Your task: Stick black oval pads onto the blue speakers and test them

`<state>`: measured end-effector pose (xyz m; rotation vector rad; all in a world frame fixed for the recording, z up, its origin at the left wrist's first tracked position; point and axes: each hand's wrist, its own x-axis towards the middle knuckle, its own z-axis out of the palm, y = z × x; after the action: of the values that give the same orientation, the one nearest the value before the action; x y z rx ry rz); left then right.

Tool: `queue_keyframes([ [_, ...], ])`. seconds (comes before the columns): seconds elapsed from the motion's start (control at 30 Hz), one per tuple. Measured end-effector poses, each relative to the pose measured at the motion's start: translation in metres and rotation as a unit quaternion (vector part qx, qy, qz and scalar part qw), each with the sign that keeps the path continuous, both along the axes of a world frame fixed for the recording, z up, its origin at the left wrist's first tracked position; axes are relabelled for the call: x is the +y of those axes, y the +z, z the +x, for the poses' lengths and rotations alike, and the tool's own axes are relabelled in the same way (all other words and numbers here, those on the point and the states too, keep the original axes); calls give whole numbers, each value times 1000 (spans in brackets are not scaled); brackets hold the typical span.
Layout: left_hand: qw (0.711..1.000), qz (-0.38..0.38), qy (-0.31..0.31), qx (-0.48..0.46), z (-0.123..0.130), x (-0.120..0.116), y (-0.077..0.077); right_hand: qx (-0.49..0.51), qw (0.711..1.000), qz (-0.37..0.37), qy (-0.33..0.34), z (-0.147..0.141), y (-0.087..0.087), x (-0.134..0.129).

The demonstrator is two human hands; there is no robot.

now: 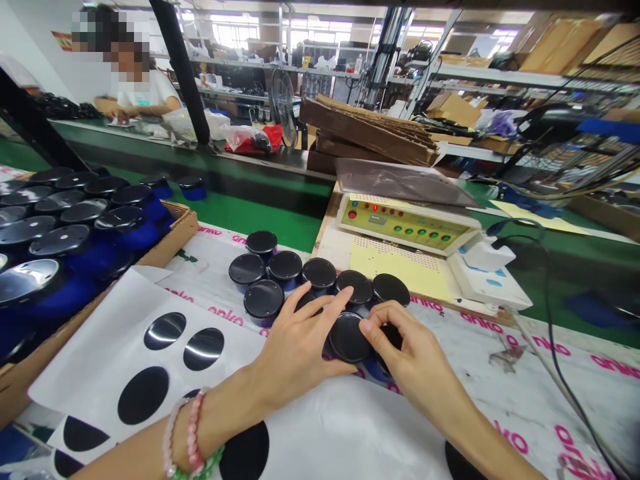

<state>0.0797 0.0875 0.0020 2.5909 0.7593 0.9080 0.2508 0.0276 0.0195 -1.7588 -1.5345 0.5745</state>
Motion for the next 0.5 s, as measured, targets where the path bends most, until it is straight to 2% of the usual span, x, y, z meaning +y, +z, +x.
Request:
queue_keyframes([
  [0.37,1000,19,-13,-12,3,1,-2,-71,997,33,-14,-5,-2,-2],
  [0.5,998,60,-12,13,1,0,-3,-168,985,26,11,4,7,6],
])
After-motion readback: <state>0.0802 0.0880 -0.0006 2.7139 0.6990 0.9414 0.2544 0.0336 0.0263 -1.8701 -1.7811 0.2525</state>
